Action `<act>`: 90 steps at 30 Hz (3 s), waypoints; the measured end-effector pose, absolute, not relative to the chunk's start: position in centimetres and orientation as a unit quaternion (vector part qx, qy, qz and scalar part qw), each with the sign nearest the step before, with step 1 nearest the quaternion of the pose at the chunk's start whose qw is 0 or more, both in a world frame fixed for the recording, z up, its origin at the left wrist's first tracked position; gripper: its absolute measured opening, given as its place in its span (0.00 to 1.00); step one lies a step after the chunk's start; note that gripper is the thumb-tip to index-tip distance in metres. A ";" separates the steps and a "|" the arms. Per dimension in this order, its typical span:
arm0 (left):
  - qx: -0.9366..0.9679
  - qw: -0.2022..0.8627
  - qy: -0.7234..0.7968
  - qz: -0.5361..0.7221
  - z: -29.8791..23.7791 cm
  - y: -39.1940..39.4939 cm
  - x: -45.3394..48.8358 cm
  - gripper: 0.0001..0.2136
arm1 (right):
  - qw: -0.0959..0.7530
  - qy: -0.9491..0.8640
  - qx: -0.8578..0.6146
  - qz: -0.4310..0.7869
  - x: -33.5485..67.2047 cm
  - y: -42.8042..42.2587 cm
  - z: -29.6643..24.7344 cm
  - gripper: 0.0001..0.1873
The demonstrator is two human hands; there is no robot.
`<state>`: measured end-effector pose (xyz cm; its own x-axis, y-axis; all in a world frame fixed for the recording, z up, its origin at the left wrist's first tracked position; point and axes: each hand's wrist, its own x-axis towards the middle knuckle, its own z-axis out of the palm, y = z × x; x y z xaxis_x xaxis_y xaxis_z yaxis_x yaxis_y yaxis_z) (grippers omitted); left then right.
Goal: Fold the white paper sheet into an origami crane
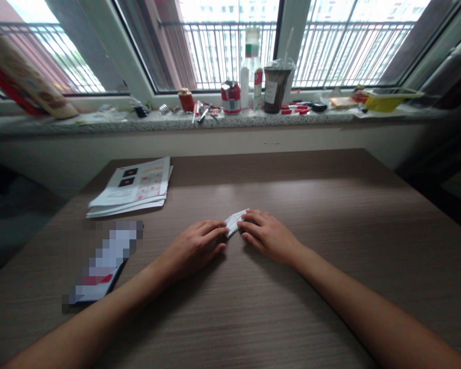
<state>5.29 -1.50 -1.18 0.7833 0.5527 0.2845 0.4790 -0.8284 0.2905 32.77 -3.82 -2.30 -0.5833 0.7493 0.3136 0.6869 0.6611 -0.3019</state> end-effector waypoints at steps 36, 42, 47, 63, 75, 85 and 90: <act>0.898 0.139 0.304 0.287 -2.1 -0.6 5.4 0.05 | 0.313 -0.844 -0.414 0.136 32.1 -3.3 -2.3 0.04; 0.884 0.180 0.315 0.296 -2.1 -0.6 5.5 0.05 | 0.317 -0.840 -0.417 0.143 32.0 -3.2 -2.1 0.04; 0.884 0.190 0.307 0.297 -2.0 -0.6 5.5 0.05 | 0.316 -0.839 -0.419 0.143 32.0 -3.2 -2.3 0.03; 0.874 0.208 0.320 0.301 -2.1 -0.2 5.4 0.04 | 0.341 -0.816 -0.433 0.174 32.0 -3.1 -2.3 0.03; 0.874 0.215 0.310 0.305 -2.0 -0.3 5.5 0.04 | 0.328 -0.831 -0.418 0.165 32.2 -2.8 -2.2 0.03; 0.860 0.246 0.325 0.307 -1.8 -0.7 6.1 0.09 | 0.343 -0.793 -0.461 0.200 32.0 -3.1 -2.3 0.05; 0.857 0.257 0.333 0.297 -1.6 -0.8 6.2 0.08 | 0.329 -0.808 -0.450 0.188 31.7 -3.2 -2.1 0.02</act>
<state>6.20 -0.79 -1.65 0.6013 0.7243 0.3374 0.4187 -0.6452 0.6391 31.67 -3.16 -2.09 -0.3773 0.8517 0.3636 0.6044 0.5239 -0.6002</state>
